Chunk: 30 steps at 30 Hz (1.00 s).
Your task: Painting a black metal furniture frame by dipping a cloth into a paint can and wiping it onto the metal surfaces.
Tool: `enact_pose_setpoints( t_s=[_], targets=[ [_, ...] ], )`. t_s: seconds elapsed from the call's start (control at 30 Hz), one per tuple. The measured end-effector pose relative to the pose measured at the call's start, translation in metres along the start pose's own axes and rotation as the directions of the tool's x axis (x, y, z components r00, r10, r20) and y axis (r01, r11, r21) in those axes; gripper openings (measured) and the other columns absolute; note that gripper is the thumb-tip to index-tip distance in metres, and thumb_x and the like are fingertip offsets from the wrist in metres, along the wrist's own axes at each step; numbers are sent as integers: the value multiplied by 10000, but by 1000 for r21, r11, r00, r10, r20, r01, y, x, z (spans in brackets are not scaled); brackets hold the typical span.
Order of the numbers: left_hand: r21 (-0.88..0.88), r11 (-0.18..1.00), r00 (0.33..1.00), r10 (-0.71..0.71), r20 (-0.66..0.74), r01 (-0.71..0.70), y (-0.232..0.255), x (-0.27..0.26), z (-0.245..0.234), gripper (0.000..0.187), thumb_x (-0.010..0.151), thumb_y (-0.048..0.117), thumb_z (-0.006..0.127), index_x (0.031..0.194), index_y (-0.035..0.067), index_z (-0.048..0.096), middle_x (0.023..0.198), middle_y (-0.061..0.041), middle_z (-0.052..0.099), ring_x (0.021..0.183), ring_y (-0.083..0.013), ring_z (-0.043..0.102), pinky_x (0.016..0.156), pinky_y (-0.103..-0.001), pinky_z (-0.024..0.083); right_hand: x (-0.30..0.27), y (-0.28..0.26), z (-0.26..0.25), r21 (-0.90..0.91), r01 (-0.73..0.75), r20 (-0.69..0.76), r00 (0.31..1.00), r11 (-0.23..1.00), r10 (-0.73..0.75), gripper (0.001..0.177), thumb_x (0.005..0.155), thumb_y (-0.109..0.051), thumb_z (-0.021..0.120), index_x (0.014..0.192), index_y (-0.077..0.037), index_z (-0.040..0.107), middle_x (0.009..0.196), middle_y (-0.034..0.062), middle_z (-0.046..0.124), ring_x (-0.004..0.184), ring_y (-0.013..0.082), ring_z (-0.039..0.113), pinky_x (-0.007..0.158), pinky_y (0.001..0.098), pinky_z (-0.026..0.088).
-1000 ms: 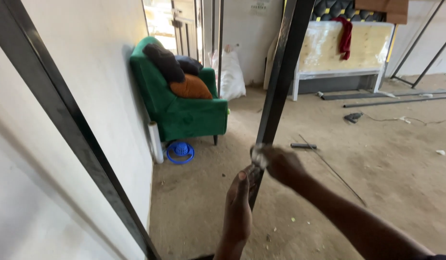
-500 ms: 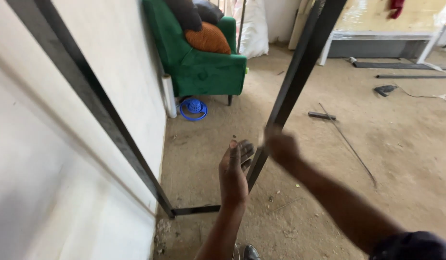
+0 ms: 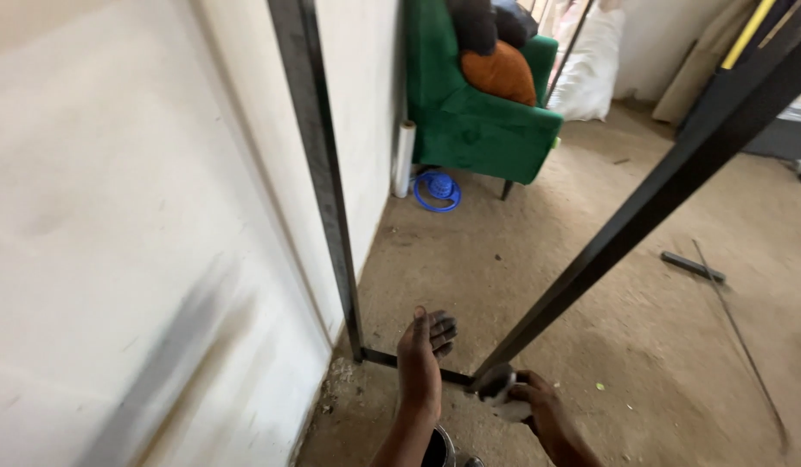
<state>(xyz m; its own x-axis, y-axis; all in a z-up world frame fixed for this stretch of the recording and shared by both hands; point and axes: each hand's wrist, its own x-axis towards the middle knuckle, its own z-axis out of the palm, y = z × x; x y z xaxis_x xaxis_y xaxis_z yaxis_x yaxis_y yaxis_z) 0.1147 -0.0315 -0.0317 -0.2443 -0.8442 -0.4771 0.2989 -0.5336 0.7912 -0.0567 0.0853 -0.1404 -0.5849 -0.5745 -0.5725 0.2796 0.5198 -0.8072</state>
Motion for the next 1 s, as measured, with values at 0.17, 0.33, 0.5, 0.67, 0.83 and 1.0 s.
enact_pose_setpoints(
  t_s=[0.17, 0.33, 0.5, 0.67, 0.83, 1.0],
  targets=[
    [31, 999, 1000, 10, -15, -10, -3, -8, -10, 641, 992, 512, 403, 1243, 32, 745, 1136, -131, 801, 1047, -244, 748, 900, -363, 561, 20, 36, -26, -475, 439, 28, 874, 763, -486, 581, 551, -169, 1018, 1108, -170, 853, 1139, -26, 858, 964, 111, 775, 802, 298, 602],
    [22, 995, 995, 97, -29, -96, -14, -13, -21, 608, 992, 497, 409, 1197, 38, 751, 1103, -123, 796, 1023, -239, 742, 868, -366, 569, -43, -16, 0, 442, 379, 386, 738, 813, -554, 116, 724, 143, 704, 790, 55, 668, 669, 175, 639, 638, 252, 609, 638, 405, 488],
    [-66, 994, 993, 83, -88, -89, -26, -20, -31, 626, 988, 504, 406, 1204, 19, 738, 1089, -135, 800, 1011, -250, 749, 861, -372, 558, -61, -42, 6, 551, -152, 668, 669, 820, -325, 185, 833, -140, 488, 747, -52, 627, 617, 75, 528, 551, 181, 473, 585, 345, 355],
    [-93, 992, 967, 61, -246, -86, -57, -11, -48, 616, 972, 526, 439, 1118, 30, 774, 997, -144, 812, 928, -258, 762, 789, -368, 577, -29, -20, 6, 472, -308, 692, 710, 826, -130, 167, 801, -164, 479, 663, -89, 533, 516, 66, 402, 489, 185, 402, 530, 336, 328],
    [-228, 971, 932, -13, -362, -75, -110, 13, -60, 582, 1015, 474, 443, 1094, -5, 763, 950, -148, 799, 848, -254, 758, 757, -366, 553, 28, 21, 1, 317, -184, 589, 807, 931, -41, 262, 833, 47, 447, 1019, 131, 611, 676, 222, 502, 461, 250, 442, 503, 385, 356],
    [-286, 958, 888, -119, -445, -15, -163, 24, -49, 703, 913, 550, 476, 1140, -56, 750, 963, -184, 797, 840, -279, 753, 787, -391, 552, 88, 64, -1, -717, 231, 302, 953, 658, -6, 538, 561, -77, 956, 1057, -49, 747, 896, 88, 813, 788, 210, 757, 614, 361, 597]
  ],
)
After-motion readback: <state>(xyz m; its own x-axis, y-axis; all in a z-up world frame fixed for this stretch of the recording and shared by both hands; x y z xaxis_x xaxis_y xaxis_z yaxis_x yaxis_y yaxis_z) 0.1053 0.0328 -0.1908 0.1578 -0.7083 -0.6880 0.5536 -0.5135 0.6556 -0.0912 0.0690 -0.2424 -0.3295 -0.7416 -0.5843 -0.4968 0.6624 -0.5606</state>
